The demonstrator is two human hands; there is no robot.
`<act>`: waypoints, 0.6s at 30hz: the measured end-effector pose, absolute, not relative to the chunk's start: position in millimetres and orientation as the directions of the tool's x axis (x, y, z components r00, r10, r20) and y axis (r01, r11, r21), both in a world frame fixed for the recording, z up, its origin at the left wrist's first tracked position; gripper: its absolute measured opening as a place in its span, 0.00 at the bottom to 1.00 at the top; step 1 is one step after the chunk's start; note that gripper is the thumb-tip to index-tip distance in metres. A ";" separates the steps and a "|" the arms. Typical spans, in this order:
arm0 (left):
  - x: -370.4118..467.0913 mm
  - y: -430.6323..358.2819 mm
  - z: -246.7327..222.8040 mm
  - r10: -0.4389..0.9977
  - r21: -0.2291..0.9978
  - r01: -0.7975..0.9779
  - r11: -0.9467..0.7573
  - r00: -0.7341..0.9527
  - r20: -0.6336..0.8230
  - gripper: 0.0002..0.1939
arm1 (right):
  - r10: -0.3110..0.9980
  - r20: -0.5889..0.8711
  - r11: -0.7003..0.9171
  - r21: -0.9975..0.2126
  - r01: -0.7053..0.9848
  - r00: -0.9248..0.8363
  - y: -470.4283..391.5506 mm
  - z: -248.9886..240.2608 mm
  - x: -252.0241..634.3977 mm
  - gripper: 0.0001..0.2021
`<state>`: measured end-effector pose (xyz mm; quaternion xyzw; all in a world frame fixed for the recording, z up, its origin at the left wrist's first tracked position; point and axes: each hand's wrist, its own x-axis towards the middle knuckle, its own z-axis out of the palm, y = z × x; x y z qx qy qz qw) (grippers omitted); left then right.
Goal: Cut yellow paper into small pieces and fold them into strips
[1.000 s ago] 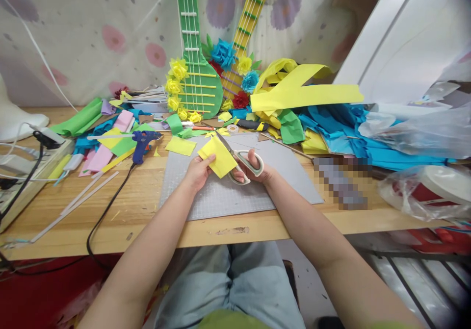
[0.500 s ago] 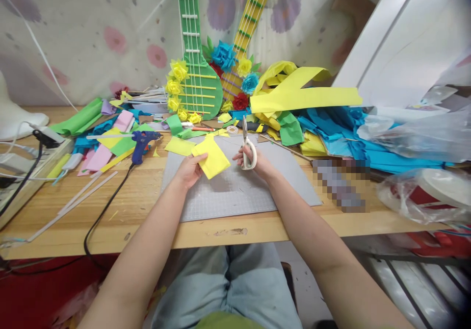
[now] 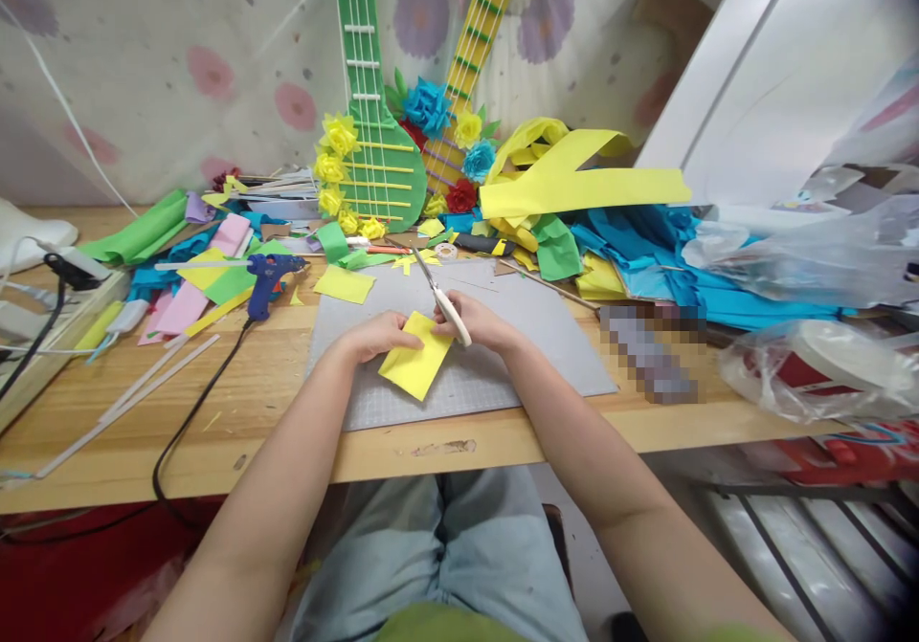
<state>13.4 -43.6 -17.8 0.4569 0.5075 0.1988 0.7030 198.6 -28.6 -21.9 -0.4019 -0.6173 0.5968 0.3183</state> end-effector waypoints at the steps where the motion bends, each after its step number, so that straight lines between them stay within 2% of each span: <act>1: 13.7 -43.2 -18.4 0.745 0.838 0.166 0.520 0.392 -0.540 0.12 | 0.880 -0.094 -0.047 -0.993 0.112 -0.466 -29.4 -21.5 197.3 0.18; 3: 13.6 -41.1 -19.8 0.753 0.831 0.088 0.550 0.377 -0.539 0.13 | 0.899 -0.093 -0.063 -0.995 0.083 -0.427 -29.2 -20.8 195.9 0.18; 5: 12.9 -37.7 -21.2 0.808 0.838 -0.084 0.539 0.330 -0.487 0.12 | 0.947 -0.063 -0.062 -0.998 0.015 -0.314 -26.6 -21.3 195.9 0.19; 7: 13.0 -35.1 -22.1 0.892 0.826 -0.339 0.450 0.210 -0.400 0.11 | 0.991 -0.030 -0.043 -0.994 -0.100 -0.132 -22.6 -23.7 196.0 0.21; 10: 19.2 -37.4 -22.8 0.943 0.701 -0.644 0.307 0.105 -0.317 0.13 | 0.996 -0.018 0.008 -0.955 -0.296 0.086 -18.2 -30.4 192.9 0.22; 12: 28.6 -43.3 -23.9 0.939 0.620 -0.711 0.330 0.184 -0.289 0.17 | 0.988 -0.039 0.019 -0.927 -0.373 0.148 -18.3 -35.1 187.9 0.22; 14: 40.5 -49.8 -26.4 0.934 0.598 -0.721 0.352 0.226 -0.277 0.15 | 0.981 -0.069 0.012 -0.911 -0.411 0.182 -21.0 -38.1 181.5 0.23; 16: 51.8 -54.5 -29.6 0.933 0.640 -0.679 0.359 0.243 -0.266 0.14 | 0.976 -0.083 0.013 -0.899 -0.438 0.200 -25.1 -39.0 174.8 0.23; 18: 60.0 -56.4 -32.4 0.958 0.695 -0.662 0.281 0.156 -0.239 0.15 | 0.977 -0.079 0.020 -0.891 -0.453 0.199 -29.4 -38.7 169.1 0.23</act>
